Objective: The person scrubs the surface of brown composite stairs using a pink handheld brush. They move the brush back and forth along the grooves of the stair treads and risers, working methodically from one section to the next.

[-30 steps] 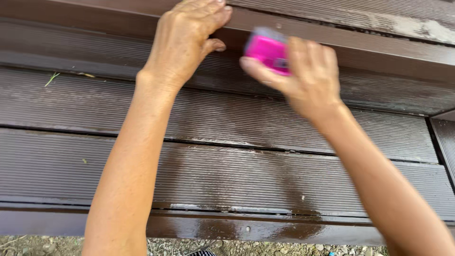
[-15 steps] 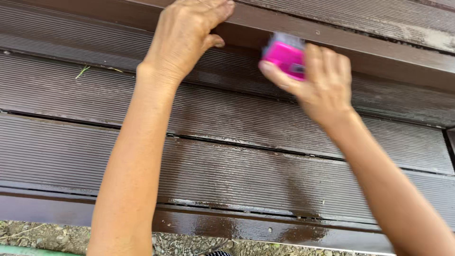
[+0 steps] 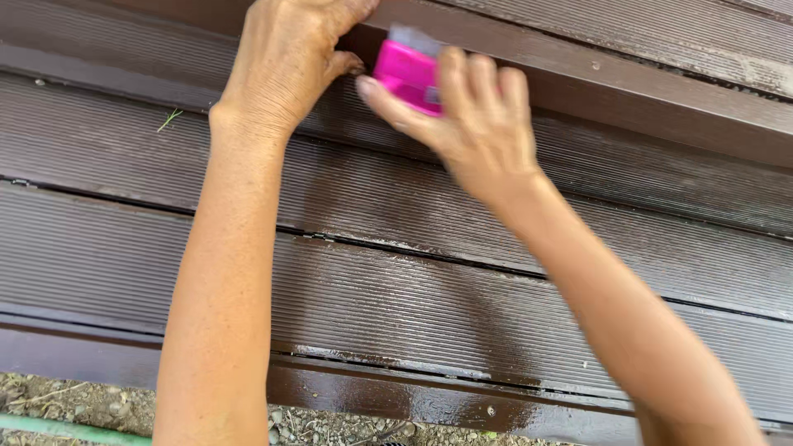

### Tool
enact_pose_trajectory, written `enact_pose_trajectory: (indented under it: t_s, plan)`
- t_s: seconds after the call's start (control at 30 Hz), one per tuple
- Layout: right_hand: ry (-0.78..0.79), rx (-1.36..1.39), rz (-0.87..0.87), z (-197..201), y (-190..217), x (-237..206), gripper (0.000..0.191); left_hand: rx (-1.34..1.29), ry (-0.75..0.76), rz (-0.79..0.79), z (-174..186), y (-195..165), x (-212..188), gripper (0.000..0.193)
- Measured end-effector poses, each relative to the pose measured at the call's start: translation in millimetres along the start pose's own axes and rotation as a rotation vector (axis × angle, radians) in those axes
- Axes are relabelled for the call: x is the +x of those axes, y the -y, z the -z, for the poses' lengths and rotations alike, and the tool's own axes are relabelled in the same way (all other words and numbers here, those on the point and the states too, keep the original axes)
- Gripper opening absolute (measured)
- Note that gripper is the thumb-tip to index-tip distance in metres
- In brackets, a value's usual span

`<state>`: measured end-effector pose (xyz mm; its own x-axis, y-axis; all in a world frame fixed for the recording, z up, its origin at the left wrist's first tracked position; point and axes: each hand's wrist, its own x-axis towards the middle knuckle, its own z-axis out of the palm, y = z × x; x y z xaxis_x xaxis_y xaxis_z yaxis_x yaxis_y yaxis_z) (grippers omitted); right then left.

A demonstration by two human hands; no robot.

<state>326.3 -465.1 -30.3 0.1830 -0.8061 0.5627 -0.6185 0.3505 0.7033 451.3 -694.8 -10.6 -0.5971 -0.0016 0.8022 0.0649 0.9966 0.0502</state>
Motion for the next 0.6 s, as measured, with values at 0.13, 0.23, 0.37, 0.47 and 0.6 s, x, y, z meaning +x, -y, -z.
enact_pose_trajectory:
  t_s: [0.13, 0.23, 0.37, 0.47, 0.6]
  plan:
    - [0.107, -0.046, 0.063, 23.1, -52.7, -53.2, 0.068, 0.166, -0.018, -0.009, 8.0, 21.4, -11.0, 0.055]
    - [0.062, -0.025, 0.043, 20.6, -52.8, -54.4, 0.064, 0.142, -0.047, 0.019, 8.6, 29.9, -13.3, 0.061]
    - [0.019, -0.032, 0.021, -6.4, 10.7, 16.2, 0.075, 0.142, -0.111, -0.032, 7.7, 31.1, -11.2, 0.058]
    - [-0.045, -0.007, -0.005, -16.5, 44.1, 55.1, 0.074, -0.037, -0.007, 0.109, 9.0, 31.4, -11.9, 0.034]
    - [0.026, -0.079, 0.132, -0.9, 2.3, 17.1, 0.074, 0.062, -0.101, -0.014, 9.1, 32.8, -17.6, 0.057]
